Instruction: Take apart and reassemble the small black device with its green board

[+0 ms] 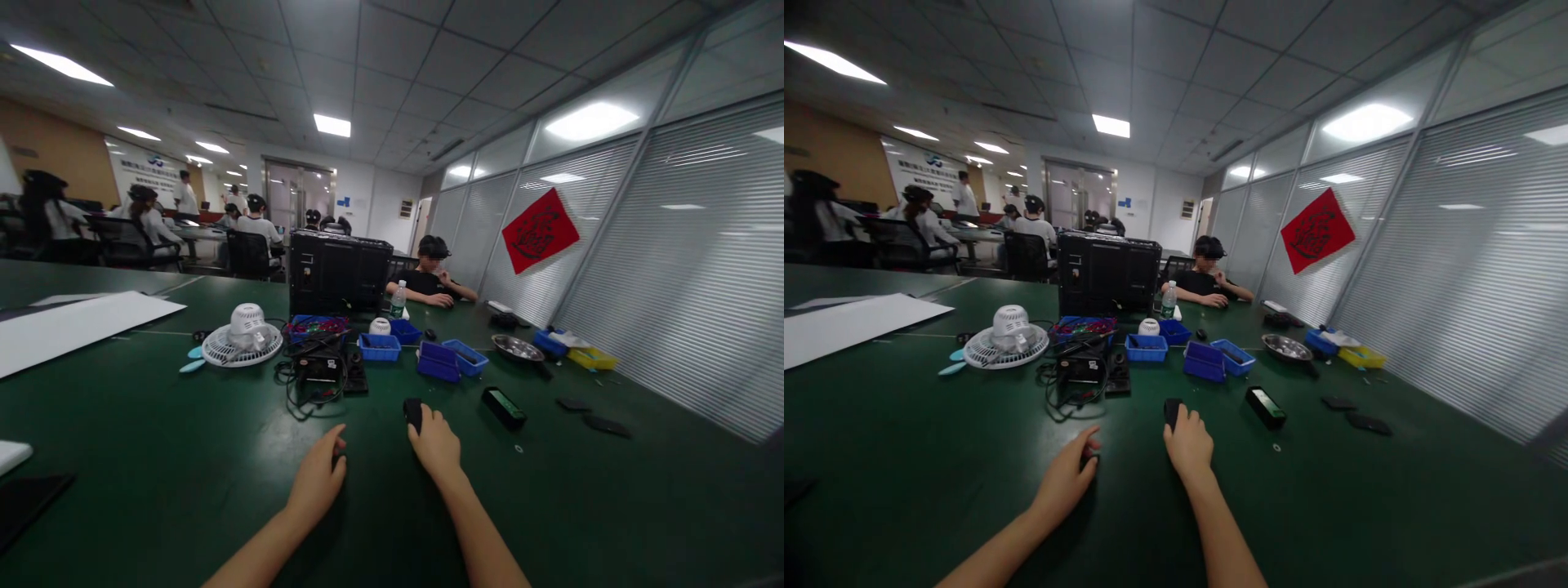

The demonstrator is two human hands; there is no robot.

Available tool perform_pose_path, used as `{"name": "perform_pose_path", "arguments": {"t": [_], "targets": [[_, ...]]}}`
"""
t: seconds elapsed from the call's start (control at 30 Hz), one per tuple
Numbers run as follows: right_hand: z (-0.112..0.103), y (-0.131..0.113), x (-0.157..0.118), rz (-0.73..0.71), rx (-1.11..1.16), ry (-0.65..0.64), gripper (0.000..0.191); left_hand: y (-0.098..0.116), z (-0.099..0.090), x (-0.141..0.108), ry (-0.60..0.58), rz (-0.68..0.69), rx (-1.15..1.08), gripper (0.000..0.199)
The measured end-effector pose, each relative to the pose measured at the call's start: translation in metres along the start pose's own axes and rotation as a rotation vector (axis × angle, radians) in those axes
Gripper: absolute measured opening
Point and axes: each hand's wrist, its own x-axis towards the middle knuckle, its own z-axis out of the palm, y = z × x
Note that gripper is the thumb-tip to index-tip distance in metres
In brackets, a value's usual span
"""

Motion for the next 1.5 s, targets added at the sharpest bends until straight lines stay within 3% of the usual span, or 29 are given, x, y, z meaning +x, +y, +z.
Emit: {"name": "perform_pose_path", "arguments": {"t": [0.3,0.43,0.6,0.9,0.97,1.03,1.17,1.23,1.5], "targets": [[-0.018,0.029,0.013,0.191,0.241,-0.141,0.041,-0.006,-0.001,0.004,-0.003,-0.039,-0.048,0.046],[-0.02,0.04,0.015,0.275,0.24,-0.087,0.053,-0.005,-0.003,0.005,-0.009,-0.034,-0.058,0.044],[-0.013,0.033,0.01,0.223,0.204,-0.128,0.063,-0.003,-0.004,0.006,0.0,-0.033,-0.057,0.041],[-0.012,0.032,0.008,0.252,0.213,-0.06,0.039,-0.006,-0.001,0.009,0.012,-0.038,-0.078,0.04],[-0.015,0.033,0.007,0.276,0.254,-0.017,0.041,-0.004,-0.002,0.008,0.006,-0.05,-0.07,0.039],[-0.019,0.032,0.006,0.288,0.273,0.103,0.042,-0.004,-0.003,0.008,0.0,-0.06,-0.06,0.038],[-0.025,0.029,-0.004,0.135,0.306,0.558,0.045,-0.007,-0.002,0.008,-0.001,-0.043,-0.059,0.038],[-0.025,0.024,-0.01,0.027,0.347,0.66,0.05,-0.008,-0.001,0.009,0.003,-0.03,-0.058,0.037],[-0.001,-0.015,-0.022,-0.283,0.35,0.304,0.054,-0.001,-0.005,0.007,0.0,-0.044,-0.029,0.035]]}}
